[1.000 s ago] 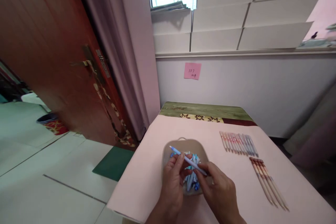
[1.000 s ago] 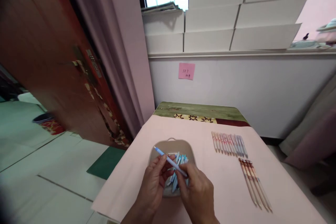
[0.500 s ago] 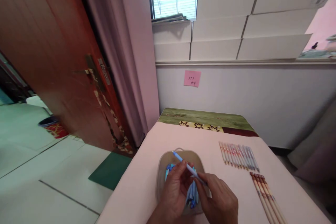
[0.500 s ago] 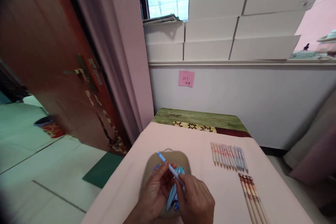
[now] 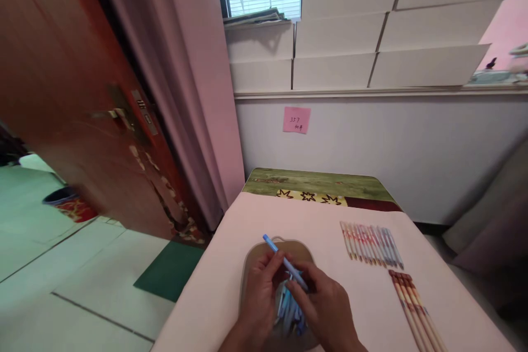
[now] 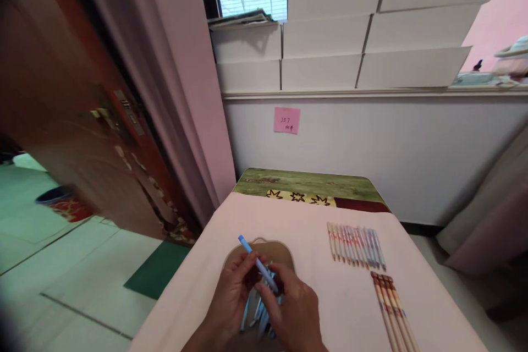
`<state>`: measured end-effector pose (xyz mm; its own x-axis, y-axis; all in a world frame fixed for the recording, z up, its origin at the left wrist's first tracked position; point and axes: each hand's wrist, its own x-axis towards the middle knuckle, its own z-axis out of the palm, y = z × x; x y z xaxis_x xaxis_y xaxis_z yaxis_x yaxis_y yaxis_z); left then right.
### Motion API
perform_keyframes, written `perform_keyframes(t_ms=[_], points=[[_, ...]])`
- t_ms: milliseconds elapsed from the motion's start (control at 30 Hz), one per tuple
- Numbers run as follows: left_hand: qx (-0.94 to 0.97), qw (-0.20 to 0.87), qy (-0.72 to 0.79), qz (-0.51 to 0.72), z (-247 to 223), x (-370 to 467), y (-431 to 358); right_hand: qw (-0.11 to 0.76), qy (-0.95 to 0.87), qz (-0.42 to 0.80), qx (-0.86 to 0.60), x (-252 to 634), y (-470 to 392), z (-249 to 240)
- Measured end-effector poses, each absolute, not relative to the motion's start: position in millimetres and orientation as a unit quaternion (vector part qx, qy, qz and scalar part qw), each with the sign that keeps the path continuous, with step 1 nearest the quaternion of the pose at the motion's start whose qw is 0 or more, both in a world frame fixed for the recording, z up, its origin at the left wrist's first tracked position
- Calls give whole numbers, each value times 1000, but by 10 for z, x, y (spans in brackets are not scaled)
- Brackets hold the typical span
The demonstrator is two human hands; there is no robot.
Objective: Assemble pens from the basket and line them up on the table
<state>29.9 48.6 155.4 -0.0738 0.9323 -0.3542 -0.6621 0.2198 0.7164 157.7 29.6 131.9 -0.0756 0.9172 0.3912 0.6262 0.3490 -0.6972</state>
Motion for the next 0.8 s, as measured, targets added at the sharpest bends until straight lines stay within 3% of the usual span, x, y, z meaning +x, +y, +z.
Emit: perform_keyframes(t_ms=[200,533,800], points=[[170,667,426,587,1504,232,565,409,-702,194,-549,1478,393,1308],[189,665,447,568,1485,189,589,436,-619,399,-517,1440,442,1313],[211,604,475,604,1564,233,623,448,-662,275,-534,1419,452,1337]])
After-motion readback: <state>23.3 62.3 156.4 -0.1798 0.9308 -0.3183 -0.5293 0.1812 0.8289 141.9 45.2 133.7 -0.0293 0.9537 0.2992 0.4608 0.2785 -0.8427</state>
